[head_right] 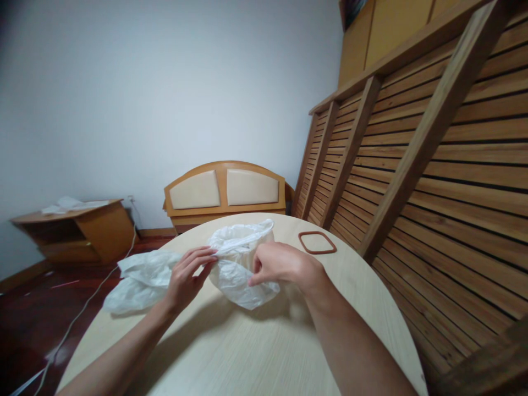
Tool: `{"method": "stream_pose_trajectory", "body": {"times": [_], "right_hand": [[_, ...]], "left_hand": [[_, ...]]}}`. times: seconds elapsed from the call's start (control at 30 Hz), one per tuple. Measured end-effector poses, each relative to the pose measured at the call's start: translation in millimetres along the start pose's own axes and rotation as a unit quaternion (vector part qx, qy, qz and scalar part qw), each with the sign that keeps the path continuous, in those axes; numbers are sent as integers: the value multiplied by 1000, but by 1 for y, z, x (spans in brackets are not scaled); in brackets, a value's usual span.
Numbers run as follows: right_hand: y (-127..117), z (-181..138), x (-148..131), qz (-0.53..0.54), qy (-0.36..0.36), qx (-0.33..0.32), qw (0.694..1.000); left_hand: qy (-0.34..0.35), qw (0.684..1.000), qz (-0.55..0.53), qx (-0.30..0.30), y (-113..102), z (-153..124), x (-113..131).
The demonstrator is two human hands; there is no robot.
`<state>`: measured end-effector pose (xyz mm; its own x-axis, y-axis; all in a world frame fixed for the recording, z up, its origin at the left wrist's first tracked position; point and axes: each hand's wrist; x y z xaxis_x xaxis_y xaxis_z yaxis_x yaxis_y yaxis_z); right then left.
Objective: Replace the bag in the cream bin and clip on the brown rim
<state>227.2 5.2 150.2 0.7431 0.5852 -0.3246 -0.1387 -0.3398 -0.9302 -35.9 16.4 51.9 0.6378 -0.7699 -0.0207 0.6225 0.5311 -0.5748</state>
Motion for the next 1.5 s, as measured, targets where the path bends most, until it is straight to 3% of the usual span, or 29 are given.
{"method": "stream_pose_trajectory", "body": {"times": [0.1,0.23,0.4,0.53,0.83,0.93,1.07,1.27,1.5], "right_hand": [[3,1,-3,-8,-4,-11,1000],[1,-1,-7,-31,-22,20,999],[-7,-3,-9,-66,-68,130,987],[-11,1,-7,-83,-62,184,977],[-6,8,-16,-88,-155,184,967],[-4,10,-18,-93,-170,172,966],[-5,11,-15,-89,-171,175,966],[-13,3,-1,-102,-165,237,952],[-16,-1,17,-113,-83,262,955]], "left_hand": [[-1,1000,-4,1,0,0,0],[-9,1000,-17,-2,-1,0,2],[-15,1000,-22,-5,-4,2,10],[-11,1000,-6,-9,-5,3,12],[-35,999,-24,-30,-4,8,33],[-34,999,-37,-8,-1,10,40],[-44,998,-46,19,0,11,41],[-93,993,-38,56,-4,8,33],[-123,989,-55,57,-4,6,27]]}}
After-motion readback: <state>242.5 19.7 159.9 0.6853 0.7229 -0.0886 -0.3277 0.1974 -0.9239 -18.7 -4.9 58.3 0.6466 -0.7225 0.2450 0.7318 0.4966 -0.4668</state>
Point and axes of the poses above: each hand's wrist, its own z-axis towards the middle knuckle, its own y-axis out of the palm, x = y × z, and after that the axes turned 9 degrees about -x, right-handed
